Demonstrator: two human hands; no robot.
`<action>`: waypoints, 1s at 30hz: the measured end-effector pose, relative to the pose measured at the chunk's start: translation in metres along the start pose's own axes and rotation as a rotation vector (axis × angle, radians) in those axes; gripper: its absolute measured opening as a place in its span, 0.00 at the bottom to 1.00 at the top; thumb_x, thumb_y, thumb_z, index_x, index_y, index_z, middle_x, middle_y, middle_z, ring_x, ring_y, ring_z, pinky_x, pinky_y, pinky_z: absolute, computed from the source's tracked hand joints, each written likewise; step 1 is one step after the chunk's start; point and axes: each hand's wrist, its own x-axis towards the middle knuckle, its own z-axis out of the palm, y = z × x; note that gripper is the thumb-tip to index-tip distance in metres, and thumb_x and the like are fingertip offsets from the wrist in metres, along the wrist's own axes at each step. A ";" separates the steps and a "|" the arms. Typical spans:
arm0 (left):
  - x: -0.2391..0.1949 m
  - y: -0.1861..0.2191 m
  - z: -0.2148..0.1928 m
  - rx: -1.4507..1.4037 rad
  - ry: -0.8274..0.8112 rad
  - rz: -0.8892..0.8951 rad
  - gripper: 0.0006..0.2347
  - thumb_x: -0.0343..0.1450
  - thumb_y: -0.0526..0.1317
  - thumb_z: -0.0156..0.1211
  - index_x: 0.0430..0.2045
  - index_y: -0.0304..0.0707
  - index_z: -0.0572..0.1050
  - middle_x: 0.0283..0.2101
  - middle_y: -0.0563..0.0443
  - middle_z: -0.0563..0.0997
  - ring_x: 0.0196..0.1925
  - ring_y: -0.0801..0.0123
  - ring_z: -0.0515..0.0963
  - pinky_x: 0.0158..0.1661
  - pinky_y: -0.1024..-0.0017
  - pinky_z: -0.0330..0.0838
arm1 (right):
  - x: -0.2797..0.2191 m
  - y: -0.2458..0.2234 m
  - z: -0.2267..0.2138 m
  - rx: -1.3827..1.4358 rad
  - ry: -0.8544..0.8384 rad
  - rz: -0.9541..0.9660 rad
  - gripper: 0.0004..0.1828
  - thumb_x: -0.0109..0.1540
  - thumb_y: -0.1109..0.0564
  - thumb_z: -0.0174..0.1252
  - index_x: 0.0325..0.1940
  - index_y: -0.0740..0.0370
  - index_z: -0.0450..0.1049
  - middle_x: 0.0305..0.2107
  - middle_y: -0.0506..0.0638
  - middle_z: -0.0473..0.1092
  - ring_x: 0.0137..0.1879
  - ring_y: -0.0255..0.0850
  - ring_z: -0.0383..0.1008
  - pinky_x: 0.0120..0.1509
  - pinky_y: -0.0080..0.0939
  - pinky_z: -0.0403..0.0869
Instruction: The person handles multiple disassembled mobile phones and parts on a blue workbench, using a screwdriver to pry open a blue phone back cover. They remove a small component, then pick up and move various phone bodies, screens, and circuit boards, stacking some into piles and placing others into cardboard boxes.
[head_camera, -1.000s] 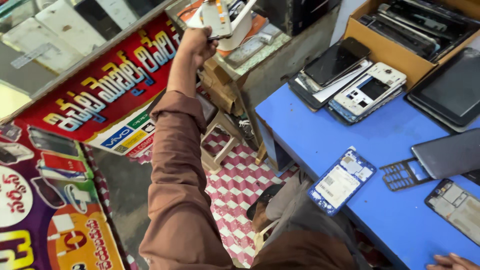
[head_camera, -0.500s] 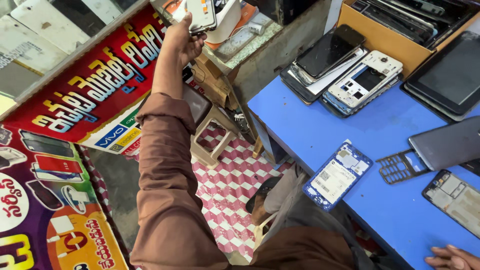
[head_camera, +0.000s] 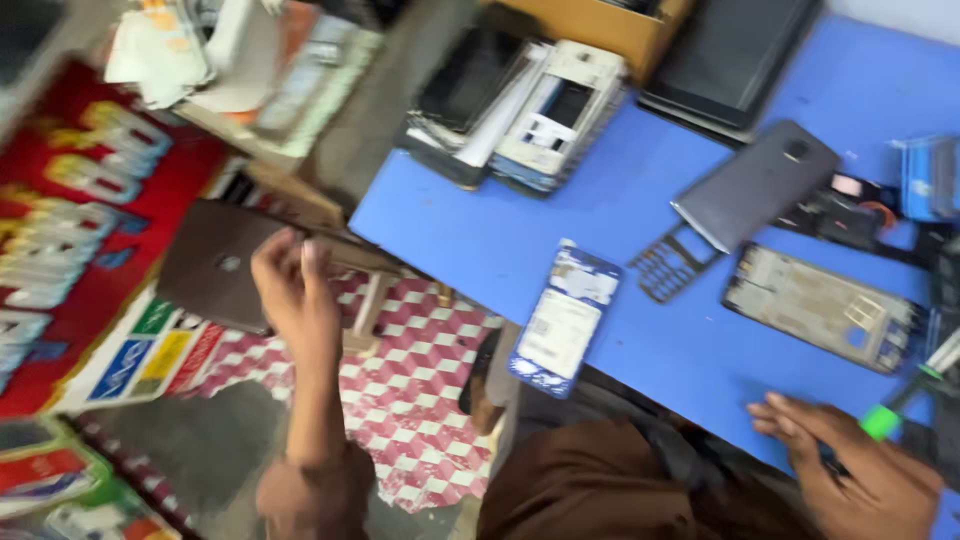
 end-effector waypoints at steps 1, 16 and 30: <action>-0.028 0.010 0.006 0.140 -0.021 0.089 0.12 0.81 0.37 0.55 0.56 0.29 0.68 0.46 0.46 0.78 0.44 0.71 0.78 0.43 0.75 0.75 | -0.002 -0.030 -0.001 -0.035 0.034 0.024 0.17 0.65 0.61 0.56 0.58 0.71 0.72 0.44 0.63 0.77 0.48 0.48 0.82 0.55 0.44 0.79; -0.148 0.105 0.076 0.511 -0.691 0.750 0.19 0.64 0.41 0.73 0.50 0.45 0.78 0.61 0.44 0.73 0.66 0.48 0.71 0.59 0.49 0.66 | 0.025 -0.120 0.003 -0.039 0.075 -0.083 0.09 0.65 0.66 0.58 0.49 0.73 0.77 0.37 0.58 0.79 0.43 0.43 0.84 0.51 0.39 0.82; -0.106 0.126 0.089 0.287 -0.346 0.876 0.16 0.67 0.25 0.70 0.49 0.34 0.78 0.53 0.40 0.82 0.57 0.52 0.84 0.56 0.63 0.78 | 0.027 -0.121 0.002 -0.035 0.093 -0.160 0.10 0.63 0.65 0.60 0.48 0.71 0.78 0.36 0.55 0.80 0.43 0.40 0.83 0.48 0.36 0.81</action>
